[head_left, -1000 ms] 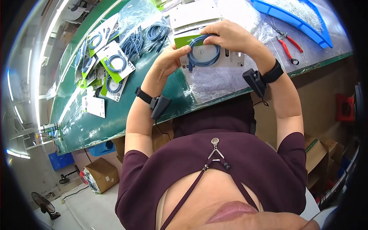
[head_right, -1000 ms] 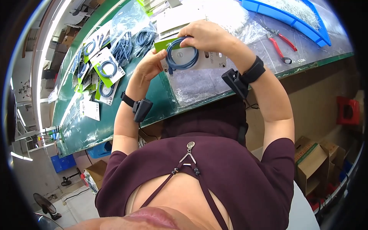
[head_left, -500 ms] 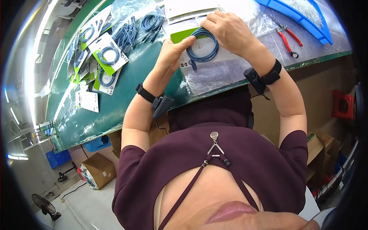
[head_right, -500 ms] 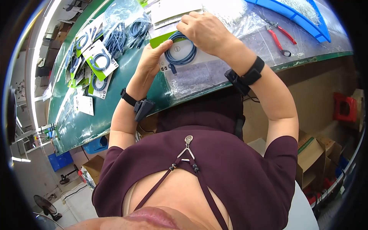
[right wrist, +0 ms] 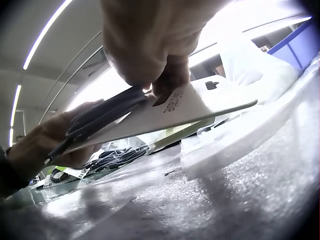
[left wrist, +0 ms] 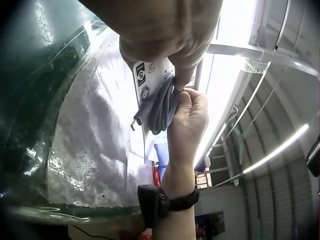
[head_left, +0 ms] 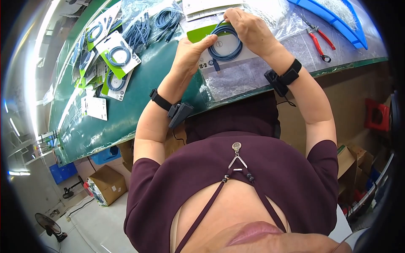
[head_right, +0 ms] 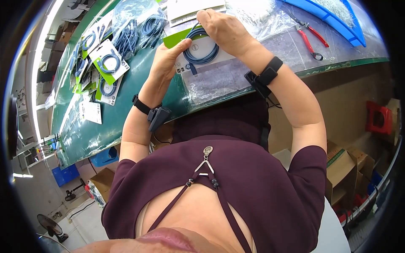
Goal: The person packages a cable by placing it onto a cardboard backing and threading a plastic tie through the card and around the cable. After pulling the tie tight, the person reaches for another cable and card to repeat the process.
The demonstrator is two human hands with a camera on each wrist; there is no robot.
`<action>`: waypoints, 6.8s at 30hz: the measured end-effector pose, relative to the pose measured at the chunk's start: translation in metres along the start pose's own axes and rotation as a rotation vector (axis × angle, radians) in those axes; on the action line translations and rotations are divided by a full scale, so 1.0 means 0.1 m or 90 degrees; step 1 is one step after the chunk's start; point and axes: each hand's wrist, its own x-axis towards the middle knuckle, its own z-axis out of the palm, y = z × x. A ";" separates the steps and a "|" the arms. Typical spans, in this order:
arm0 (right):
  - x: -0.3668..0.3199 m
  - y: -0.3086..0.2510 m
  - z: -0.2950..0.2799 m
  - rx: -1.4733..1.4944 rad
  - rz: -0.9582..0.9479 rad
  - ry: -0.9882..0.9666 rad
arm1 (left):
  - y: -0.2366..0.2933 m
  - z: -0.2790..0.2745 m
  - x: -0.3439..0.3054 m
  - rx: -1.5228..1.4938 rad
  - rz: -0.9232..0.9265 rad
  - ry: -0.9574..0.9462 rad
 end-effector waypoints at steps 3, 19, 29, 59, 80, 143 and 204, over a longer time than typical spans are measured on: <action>0.00 0.01 0.05 0.041 0.049 -0.006 | -0.03 -0.02 -0.01 -0.015 -0.004 0.014; 0.11 -0.12 -0.03 -0.092 -0.015 0.190 | 0.03 0.02 0.01 -0.044 0.098 0.082; -0.04 -0.29 0.07 -0.002 0.064 0.193 | -0.05 -0.03 0.27 -0.167 0.186 0.138; -0.35 -0.61 0.17 0.463 0.261 -0.086 | -0.13 0.03 0.20 -0.157 0.213 0.163; -0.24 -0.38 0.05 0.373 0.288 0.051 | 0.33 0.13 -0.13 -0.363 -0.069 -0.225; -0.51 -0.56 0.09 0.225 0.166 0.060 | -0.29 0.04 -0.11 -0.184 0.121 0.115; -0.40 -0.35 0.16 0.271 0.078 -0.017 | -0.39 -0.02 -0.14 -0.185 0.036 0.028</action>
